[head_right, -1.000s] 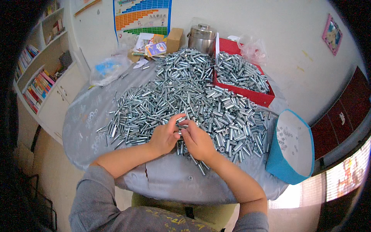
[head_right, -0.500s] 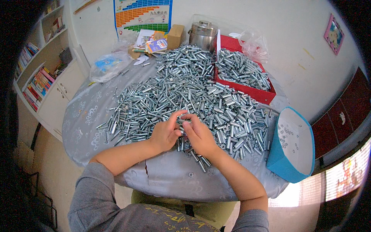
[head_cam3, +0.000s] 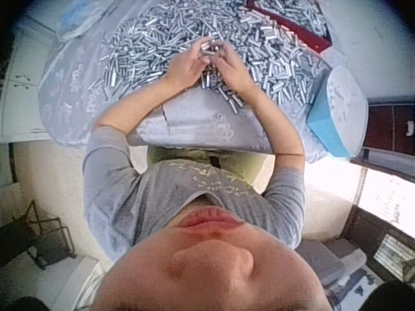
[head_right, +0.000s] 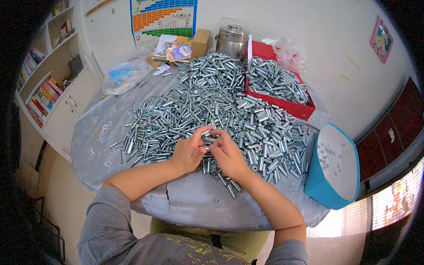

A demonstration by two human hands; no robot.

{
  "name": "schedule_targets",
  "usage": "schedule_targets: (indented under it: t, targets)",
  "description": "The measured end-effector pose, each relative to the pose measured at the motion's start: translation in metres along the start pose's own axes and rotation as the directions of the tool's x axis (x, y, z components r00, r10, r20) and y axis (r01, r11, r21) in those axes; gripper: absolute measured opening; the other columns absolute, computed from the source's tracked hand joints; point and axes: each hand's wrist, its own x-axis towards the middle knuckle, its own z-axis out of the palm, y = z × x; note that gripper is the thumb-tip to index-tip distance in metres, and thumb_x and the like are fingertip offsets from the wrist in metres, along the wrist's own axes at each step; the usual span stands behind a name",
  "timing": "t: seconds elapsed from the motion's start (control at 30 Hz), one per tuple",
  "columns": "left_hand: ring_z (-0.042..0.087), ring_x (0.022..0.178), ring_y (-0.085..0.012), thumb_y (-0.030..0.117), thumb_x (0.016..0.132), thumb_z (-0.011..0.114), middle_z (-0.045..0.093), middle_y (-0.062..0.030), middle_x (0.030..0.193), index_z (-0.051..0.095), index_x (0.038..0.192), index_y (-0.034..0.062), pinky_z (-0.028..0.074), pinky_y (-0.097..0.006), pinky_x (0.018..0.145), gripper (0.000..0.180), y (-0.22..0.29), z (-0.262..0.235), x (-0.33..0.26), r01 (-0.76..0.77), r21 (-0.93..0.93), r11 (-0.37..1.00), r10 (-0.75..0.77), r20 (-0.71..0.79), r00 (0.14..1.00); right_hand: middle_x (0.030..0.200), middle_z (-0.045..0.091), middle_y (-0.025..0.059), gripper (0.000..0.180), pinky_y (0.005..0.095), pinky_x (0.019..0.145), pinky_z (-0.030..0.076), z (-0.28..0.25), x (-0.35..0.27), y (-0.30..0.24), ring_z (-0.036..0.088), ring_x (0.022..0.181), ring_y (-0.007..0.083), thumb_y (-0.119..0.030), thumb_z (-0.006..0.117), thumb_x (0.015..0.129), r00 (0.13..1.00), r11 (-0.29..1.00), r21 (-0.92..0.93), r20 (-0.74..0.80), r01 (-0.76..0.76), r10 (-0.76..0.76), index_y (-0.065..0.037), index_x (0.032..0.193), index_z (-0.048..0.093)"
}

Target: The person sits at a table covered with a large pile of small silver metal pins and washers. They repeatedly pick up a pin and a washer, slide the washer onto the pin, and place the assembled unit into a red box on the right. The person continues this repetitive assembly process throughout the clip.

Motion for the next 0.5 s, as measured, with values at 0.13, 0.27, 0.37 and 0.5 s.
schedule_targets:
  t: [0.13, 0.27, 0.37, 0.5]
  targets:
    - [0.056, 0.051, -0.0292, 0.067, 0.084, 0.026, 0.053, -0.0071, 0.055, 0.034, 0.128, 0.0073, 0.038, -0.038, 0.044, 0.075, -0.0003, 0.0003, 0.0002, -0.011, 0.001, 1.000, 0.011, -0.010, 1.000, 0.074, 0.053, 0.0046, 0.024, 0.0239, 0.062, 0.039, -0.0008, 0.0025, 0.0052, 0.049, 0.068, 0.0085, -0.014, 0.045, 0.090, 0.994, 0.994, 0.061, 0.051, -0.095, 0.092, -0.001, 0.110, 0.046]
    - [0.057, 0.052, -0.0308, 0.063, 0.086, 0.029, 0.055, -0.0079, 0.056, 0.034, 0.127, 0.0076, 0.039, -0.039, 0.044, 0.069, 0.0018, -0.0021, 0.0000, -0.001, 0.010, 1.000, 0.001, -0.005, 1.000, 0.073, 0.052, 0.0041, 0.023, 0.0236, 0.060, 0.039, 0.0034, 0.0023, 0.0039, 0.049, 0.068, 0.0082, -0.013, 0.045, 0.090, 0.999, 0.996, -0.071, -0.006, 0.046, -0.046, -0.001, 0.109, 0.047]
    - [0.056, 0.051, -0.0309, 0.062, 0.087, 0.030, 0.054, -0.0076, 0.055, 0.034, 0.127, 0.0075, 0.039, -0.039, 0.044, 0.068, 0.0005, -0.0016, 0.0005, -0.017, 0.001, 1.000, 0.017, -0.009, 1.000, 0.073, 0.050, 0.0037, 0.024, 0.0233, 0.060, 0.039, -0.0006, 0.0022, 0.0017, 0.048, 0.067, 0.0079, -0.013, 0.044, 0.090, 0.992, 0.991, 0.071, 0.053, -0.116, 0.113, -0.001, 0.111, 0.046]
    - [0.055, 0.050, -0.0305, 0.061, 0.087, 0.031, 0.054, -0.0072, 0.055, 0.034, 0.128, 0.0074, 0.038, -0.039, 0.043, 0.068, 0.0022, -0.0030, 0.0001, -0.014, 0.000, 1.000, 0.014, 0.005, 1.000, 0.077, 0.047, 0.0029, 0.026, 0.0223, 0.062, 0.038, -0.0010, 0.0024, 0.0051, 0.046, 0.070, 0.0073, -0.011, 0.044, 0.089, 0.998, 0.994, 0.106, -0.050, -0.031, 0.036, -0.002, 0.113, 0.043]
